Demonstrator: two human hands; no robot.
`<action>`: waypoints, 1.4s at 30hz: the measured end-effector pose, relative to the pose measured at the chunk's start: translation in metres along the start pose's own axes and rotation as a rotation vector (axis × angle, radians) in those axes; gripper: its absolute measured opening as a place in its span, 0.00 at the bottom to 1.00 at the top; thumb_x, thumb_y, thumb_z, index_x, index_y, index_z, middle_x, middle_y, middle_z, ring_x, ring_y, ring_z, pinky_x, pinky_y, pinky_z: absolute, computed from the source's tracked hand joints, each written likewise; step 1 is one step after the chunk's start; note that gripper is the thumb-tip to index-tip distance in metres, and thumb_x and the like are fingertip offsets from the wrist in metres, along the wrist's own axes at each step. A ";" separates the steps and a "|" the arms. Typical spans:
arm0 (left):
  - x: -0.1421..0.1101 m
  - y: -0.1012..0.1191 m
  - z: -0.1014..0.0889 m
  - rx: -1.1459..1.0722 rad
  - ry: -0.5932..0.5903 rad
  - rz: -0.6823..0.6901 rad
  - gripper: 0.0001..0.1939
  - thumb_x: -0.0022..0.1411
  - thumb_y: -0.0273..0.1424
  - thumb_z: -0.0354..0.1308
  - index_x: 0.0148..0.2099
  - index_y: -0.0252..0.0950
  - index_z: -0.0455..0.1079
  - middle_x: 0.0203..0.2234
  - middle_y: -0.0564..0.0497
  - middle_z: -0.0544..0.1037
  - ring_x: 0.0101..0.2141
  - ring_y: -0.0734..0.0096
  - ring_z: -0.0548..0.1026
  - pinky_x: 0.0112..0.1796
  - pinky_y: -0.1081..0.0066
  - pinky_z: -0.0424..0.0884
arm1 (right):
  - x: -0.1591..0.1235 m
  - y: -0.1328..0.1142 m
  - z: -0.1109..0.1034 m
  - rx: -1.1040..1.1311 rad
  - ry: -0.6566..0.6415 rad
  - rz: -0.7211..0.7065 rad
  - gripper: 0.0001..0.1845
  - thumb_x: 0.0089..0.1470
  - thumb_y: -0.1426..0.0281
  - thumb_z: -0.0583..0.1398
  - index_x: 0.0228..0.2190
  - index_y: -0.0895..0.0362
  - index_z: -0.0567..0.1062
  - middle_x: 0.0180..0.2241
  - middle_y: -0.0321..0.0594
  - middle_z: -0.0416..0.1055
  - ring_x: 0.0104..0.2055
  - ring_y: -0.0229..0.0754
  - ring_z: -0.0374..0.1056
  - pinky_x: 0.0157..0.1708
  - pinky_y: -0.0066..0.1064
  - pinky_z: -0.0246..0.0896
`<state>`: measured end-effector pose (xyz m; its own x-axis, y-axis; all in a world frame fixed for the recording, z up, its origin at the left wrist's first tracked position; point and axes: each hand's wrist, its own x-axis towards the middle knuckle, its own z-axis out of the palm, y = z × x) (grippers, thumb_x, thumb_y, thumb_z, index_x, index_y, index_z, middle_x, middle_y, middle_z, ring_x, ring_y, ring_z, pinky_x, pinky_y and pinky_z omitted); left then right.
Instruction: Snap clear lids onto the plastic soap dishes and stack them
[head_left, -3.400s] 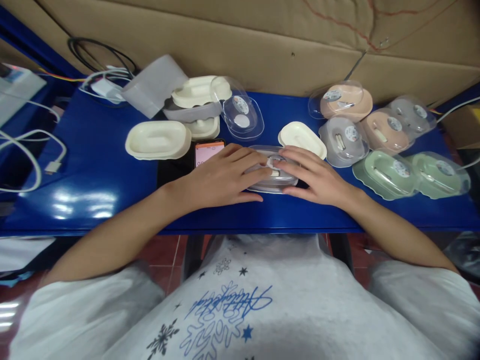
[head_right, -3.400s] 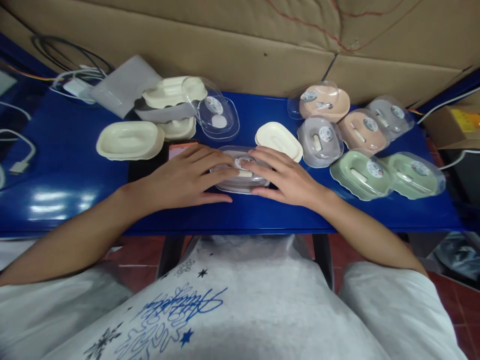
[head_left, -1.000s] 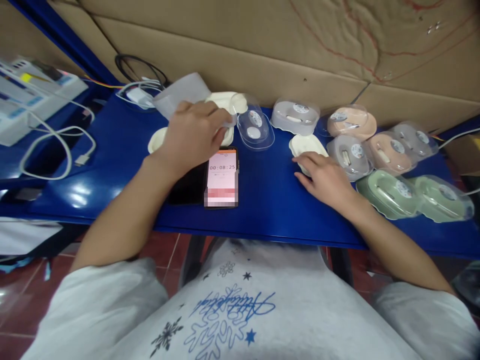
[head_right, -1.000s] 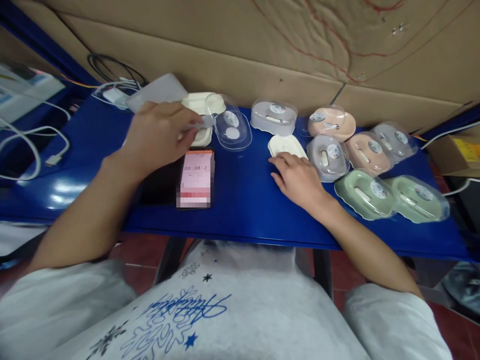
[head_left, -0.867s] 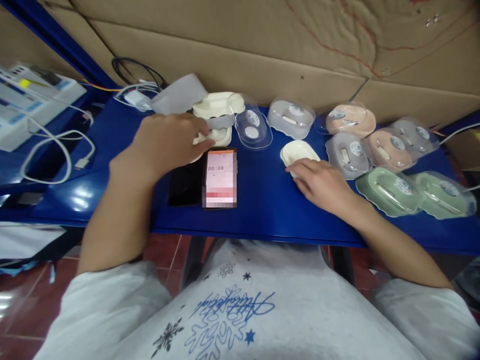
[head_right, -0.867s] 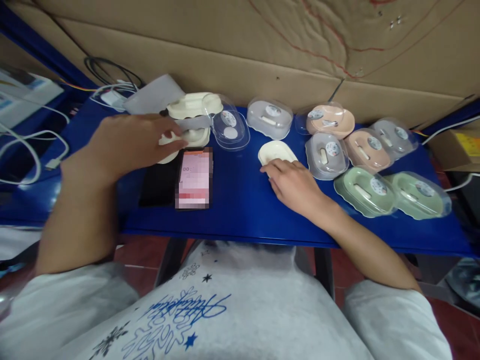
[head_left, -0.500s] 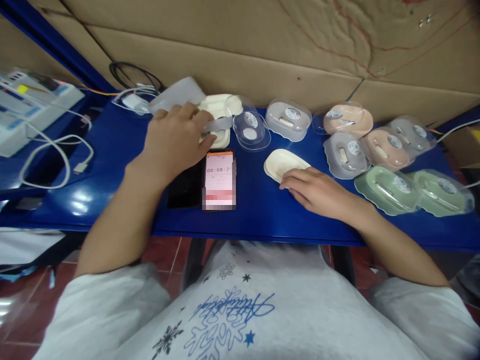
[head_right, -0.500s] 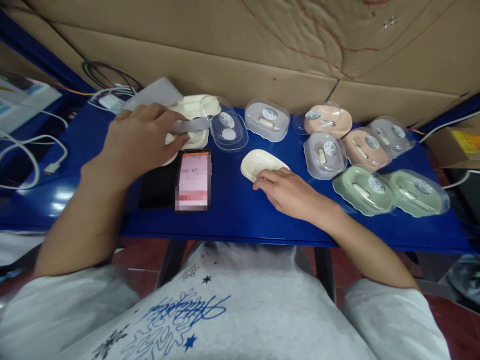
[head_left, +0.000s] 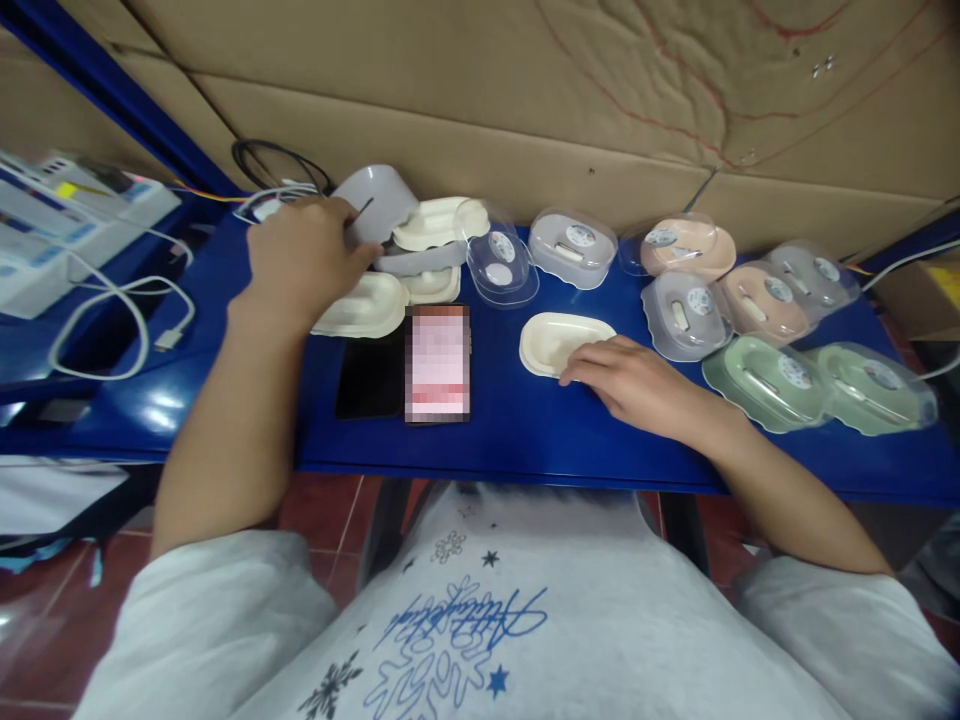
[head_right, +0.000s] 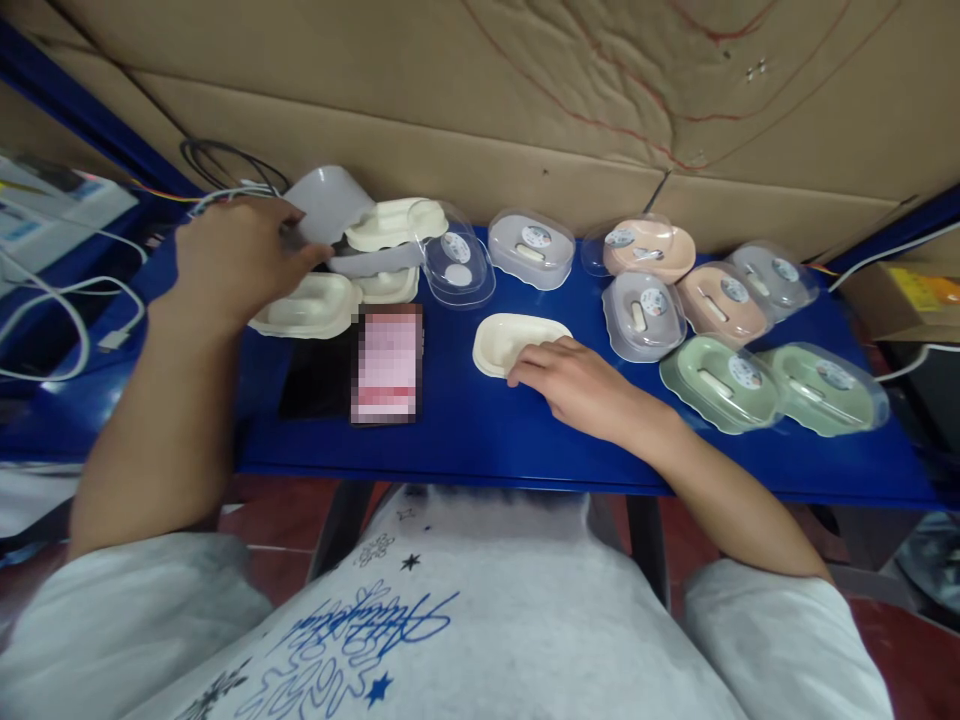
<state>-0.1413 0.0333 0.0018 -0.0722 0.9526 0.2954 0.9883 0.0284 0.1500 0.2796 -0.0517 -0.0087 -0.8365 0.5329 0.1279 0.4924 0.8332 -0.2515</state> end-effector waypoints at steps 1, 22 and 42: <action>0.001 0.001 -0.001 0.012 -0.028 -0.010 0.30 0.67 0.54 0.61 0.59 0.36 0.75 0.59 0.40 0.80 0.53 0.48 0.74 0.55 0.46 0.70 | 0.000 0.000 0.000 0.004 0.004 0.000 0.25 0.62 0.86 0.55 0.51 0.52 0.81 0.52 0.42 0.82 0.53 0.51 0.78 0.54 0.45 0.70; -0.065 0.090 -0.014 -0.267 0.115 0.740 0.17 0.81 0.38 0.54 0.65 0.36 0.70 0.61 0.43 0.80 0.64 0.51 0.74 0.64 0.50 0.71 | -0.010 -0.007 -0.034 0.001 0.324 0.095 0.17 0.72 0.67 0.60 0.59 0.46 0.77 0.62 0.43 0.77 0.63 0.55 0.75 0.64 0.54 0.70; -0.091 0.116 0.031 -0.333 -0.007 1.076 0.20 0.78 0.26 0.58 0.68 0.32 0.70 0.67 0.34 0.74 0.67 0.49 0.75 0.65 0.50 0.76 | -0.022 0.025 -0.005 0.017 0.119 0.122 0.28 0.69 0.61 0.66 0.66 0.53 0.75 0.68 0.54 0.71 0.73 0.59 0.65 0.71 0.60 0.64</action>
<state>-0.0161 -0.0409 -0.0370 0.7978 0.4348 0.4176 0.4509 -0.8902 0.0652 0.3112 -0.0420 -0.0129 -0.7358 0.6444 0.2080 0.5835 0.7593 -0.2882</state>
